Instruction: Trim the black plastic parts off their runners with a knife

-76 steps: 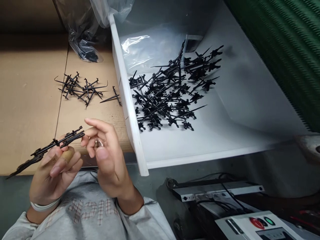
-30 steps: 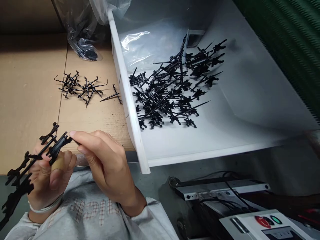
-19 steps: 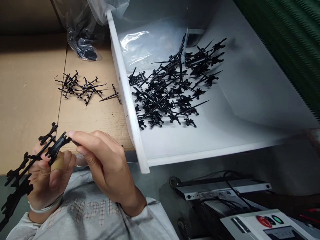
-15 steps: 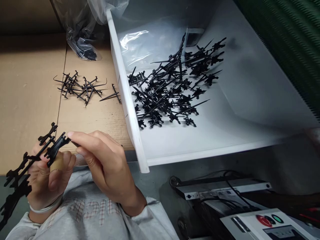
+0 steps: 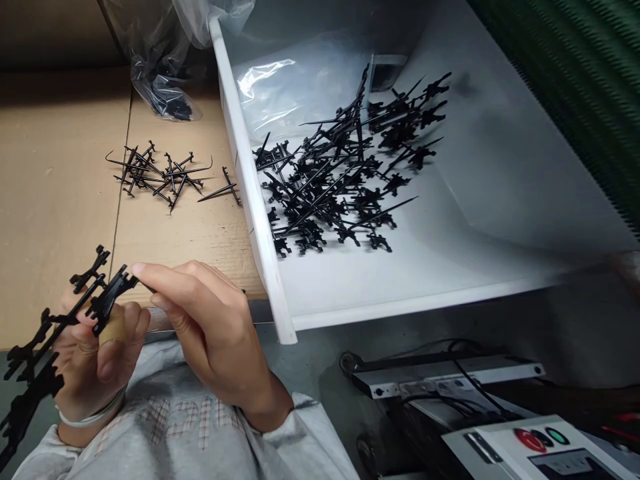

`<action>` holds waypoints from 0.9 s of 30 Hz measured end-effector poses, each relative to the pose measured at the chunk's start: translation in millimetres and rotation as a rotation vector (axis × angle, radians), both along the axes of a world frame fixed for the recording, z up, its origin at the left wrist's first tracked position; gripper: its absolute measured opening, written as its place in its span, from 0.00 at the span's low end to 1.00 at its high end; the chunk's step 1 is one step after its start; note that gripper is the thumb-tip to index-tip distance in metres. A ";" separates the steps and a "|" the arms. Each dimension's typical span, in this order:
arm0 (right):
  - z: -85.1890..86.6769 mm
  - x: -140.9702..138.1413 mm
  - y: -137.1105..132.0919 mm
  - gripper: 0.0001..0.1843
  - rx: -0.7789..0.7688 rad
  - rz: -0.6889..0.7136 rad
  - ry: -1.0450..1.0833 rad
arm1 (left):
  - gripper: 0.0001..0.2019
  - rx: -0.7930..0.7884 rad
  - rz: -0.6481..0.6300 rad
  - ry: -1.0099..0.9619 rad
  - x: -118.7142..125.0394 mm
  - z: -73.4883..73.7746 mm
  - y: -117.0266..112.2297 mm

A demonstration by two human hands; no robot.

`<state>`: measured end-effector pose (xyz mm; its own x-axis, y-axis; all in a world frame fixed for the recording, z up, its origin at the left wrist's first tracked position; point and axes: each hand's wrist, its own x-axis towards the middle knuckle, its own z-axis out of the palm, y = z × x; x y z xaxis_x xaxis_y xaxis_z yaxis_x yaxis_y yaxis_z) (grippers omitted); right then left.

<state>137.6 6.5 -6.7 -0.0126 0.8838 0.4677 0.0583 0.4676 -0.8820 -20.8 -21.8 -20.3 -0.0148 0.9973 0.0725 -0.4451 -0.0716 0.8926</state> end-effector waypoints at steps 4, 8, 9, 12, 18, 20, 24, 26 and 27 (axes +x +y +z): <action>2.2 -2.8 -2.9 0.20 -0.042 -0.021 0.024 | 0.04 -0.086 0.057 0.027 2.1 3.8 -1.3; 3.5 -3.0 -3.6 0.20 -0.020 -0.020 0.018 | 0.04 -0.100 0.061 0.019 1.6 3.9 -0.3; 3.6 -2.7 -3.4 0.20 -0.021 -0.022 0.018 | 0.04 -0.094 0.059 0.021 1.6 3.9 0.1; 3.1 -1.5 -1.9 0.20 -0.022 -0.009 0.016 | 0.03 -0.052 0.043 0.051 2.5 4.6 1.1; 0.8 -1.1 1.8 0.19 0.029 0.034 -0.028 | 0.04 -0.027 0.011 0.043 3.2 5.4 -1.0; 0.9 -2.8 0.8 0.18 -0.003 0.005 -0.019 | 0.03 -0.037 -0.005 0.024 2.6 4.7 -1.8; -1.3 -4.1 -3.9 0.20 -0.073 -0.092 0.044 | 0.03 -0.063 0.002 -0.033 1.0 3.8 -2.3; -3.4 -2.9 -5.8 0.19 -0.099 -0.088 0.051 | 0.05 -0.113 0.008 -0.051 0.8 4.3 -2.9; -4.2 -2.2 -6.6 0.19 -0.110 -0.076 0.052 | 0.07 -0.154 0.022 -0.064 0.9 4.8 -3.3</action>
<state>135.4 0.0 -11.0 0.0778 0.9272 0.3664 0.0429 0.3641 -0.9304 -20.0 -25.2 -15.5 -0.0366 0.9959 -0.0828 -0.5015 0.0534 0.8635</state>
